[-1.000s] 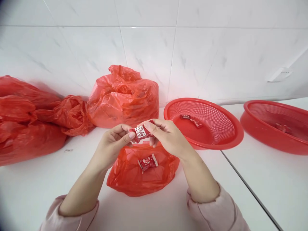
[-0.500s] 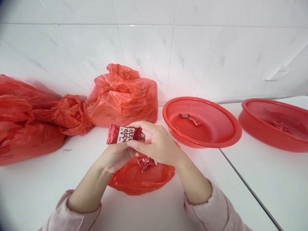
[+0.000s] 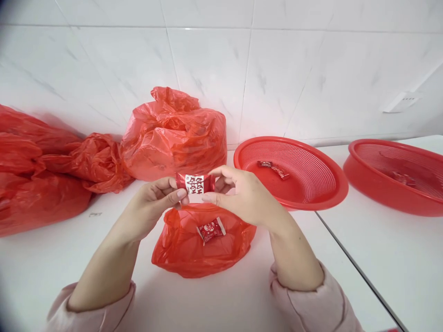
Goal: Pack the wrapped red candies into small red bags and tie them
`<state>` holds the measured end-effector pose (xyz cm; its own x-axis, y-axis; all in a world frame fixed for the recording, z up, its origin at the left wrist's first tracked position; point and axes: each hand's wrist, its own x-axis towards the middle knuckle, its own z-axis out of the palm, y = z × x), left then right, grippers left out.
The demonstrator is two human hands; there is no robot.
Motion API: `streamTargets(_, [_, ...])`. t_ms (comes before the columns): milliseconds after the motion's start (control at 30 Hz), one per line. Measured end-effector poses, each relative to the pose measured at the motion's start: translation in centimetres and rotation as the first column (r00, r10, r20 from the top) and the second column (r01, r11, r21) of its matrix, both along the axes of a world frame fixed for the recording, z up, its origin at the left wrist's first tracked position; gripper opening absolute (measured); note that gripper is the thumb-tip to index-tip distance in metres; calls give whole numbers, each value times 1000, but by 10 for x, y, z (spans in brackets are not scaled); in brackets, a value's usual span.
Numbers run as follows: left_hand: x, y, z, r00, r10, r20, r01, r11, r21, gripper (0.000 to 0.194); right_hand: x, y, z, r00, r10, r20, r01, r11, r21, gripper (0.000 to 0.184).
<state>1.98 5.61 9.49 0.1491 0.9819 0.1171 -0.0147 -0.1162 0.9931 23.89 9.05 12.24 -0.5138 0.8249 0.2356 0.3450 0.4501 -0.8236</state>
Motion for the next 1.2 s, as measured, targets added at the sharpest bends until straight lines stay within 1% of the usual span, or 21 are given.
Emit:
streamTargets(33, [0, 0, -1, 1000, 2, 6, -2, 1000, -6, 17, 1, 1, 1, 1000, -2, 25, 2, 1000, 1, 21])
streamTargets(133, [-1, 0, 0, 1000, -15, 14, 15, 1000, 3, 16, 5, 2, 2, 995, 10, 100, -14, 999, 42, 27])
streamTargets(267, [-1, -1, 1, 1000, -17, 22, 16, 999, 32, 15, 9, -1, 3, 985, 89, 149, -99, 993, 58, 20])
streamTargets(367, [-2, -1, 1, 999, 11, 31, -12, 999, 34, 15, 10, -3, 4, 970, 136, 201, -141, 990, 13, 19])
streamTargets(467, [-3, -3, 2, 999, 16, 27, -17, 1000, 15, 16, 10, -3, 4, 942, 217, 255, -200, 976, -90, 24])
streamTargets(533, [-3, -5, 3, 999, -32, -16, 32, 999, -23, 16, 8, -1, 2, 949, 228, 220, -207, 972, -116, 24])
streamTargets(633, [-1, -7, 3, 978, -145, -150, 132, 987, -92, 17, 1, 2, -4, 974, 201, 101, -189, 975, -112, 24])
streamTargets(700, [2, -7, 2, 965, -165, -204, 148, 984, -97, 17, -4, 5, -8, 973, 224, 47, -216, 966, -140, 25])
streamTargets(767, [4, -6, 3, 976, -130, -175, 119, 990, -71, 18, -9, 7, -12, 974, 228, -18, -228, 960, -160, 29])
streamTargets(833, [6, -6, 4, 990, -86, -109, 81, 996, -48, 20, -11, 9, -14, 978, 167, -126, -188, 967, -172, 30])
streamTargets(900, [6, -5, 5, 992, -100, -72, 97, 994, -45, 24, -12, 10, -14, 967, 92, -237, -138, 973, -185, 30])
streamTargets(1000, [4, -4, 5, 983, -154, -99, 148, 987, -62, 28, -12, 10, -13, 942, 30, -333, -97, 978, -186, 29])
streamTargets(1100, [2, -3, 2, 988, -123, -94, 118, 991, -58, 29, -11, 9, -11, 941, 36, -338, -100, 979, -176, 27])
streamTargets(1200, [1, -2, 0, 994, -85, -65, 84, 996, -22, 29, -10, 8, -9, 952, 108, -287, -168, 966, -195, 30])
